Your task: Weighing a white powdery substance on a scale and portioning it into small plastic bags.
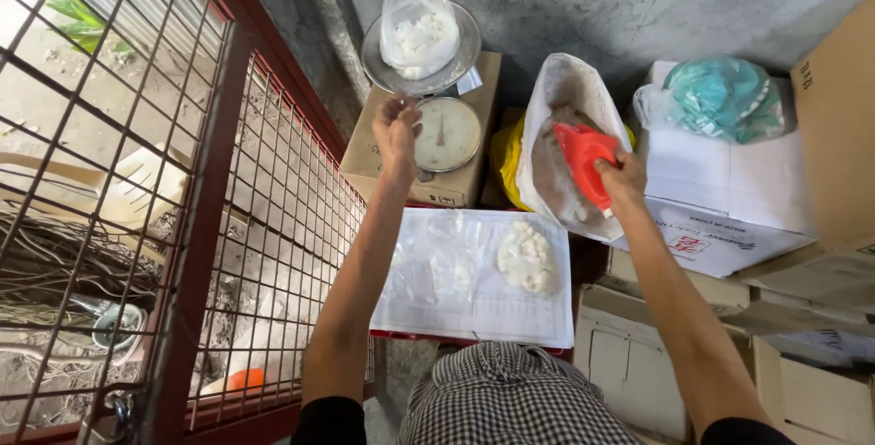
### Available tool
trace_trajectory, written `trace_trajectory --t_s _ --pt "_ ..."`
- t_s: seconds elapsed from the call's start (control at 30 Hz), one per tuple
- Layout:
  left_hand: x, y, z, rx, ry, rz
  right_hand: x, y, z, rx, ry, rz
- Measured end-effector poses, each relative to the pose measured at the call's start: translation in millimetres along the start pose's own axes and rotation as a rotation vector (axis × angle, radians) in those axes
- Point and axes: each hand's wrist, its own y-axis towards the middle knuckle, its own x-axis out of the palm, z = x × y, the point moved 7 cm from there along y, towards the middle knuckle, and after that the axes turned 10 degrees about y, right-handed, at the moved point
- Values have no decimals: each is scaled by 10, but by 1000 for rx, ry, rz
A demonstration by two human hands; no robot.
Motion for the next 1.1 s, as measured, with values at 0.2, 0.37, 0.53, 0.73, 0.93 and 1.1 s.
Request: trace_trajectory --t_s 0.2,0.37,0.53,0.73,0.93,1.1 --pt "582 -397 -784 -42 -14 -162 184 -249 -91 119 -380 -374" --pt "1384 -721 -1502 -180 -60 -278 182 67 -395 -173 18 -319" --pt "2161 -797 -2337 -400 -168 -253 -360 -296 -2182 -312 419 -238" --pt "2703 -1334 -2178 -643 -437 -249 312 -462 -1258 -187 492 -372" --pt "2621 -1568 -1692 -525 -116 -322 495 -280 -457 749 622 -375" --pt "2783 -1411 -2091 628 661 -495 652 378 -146 600 949 -465"
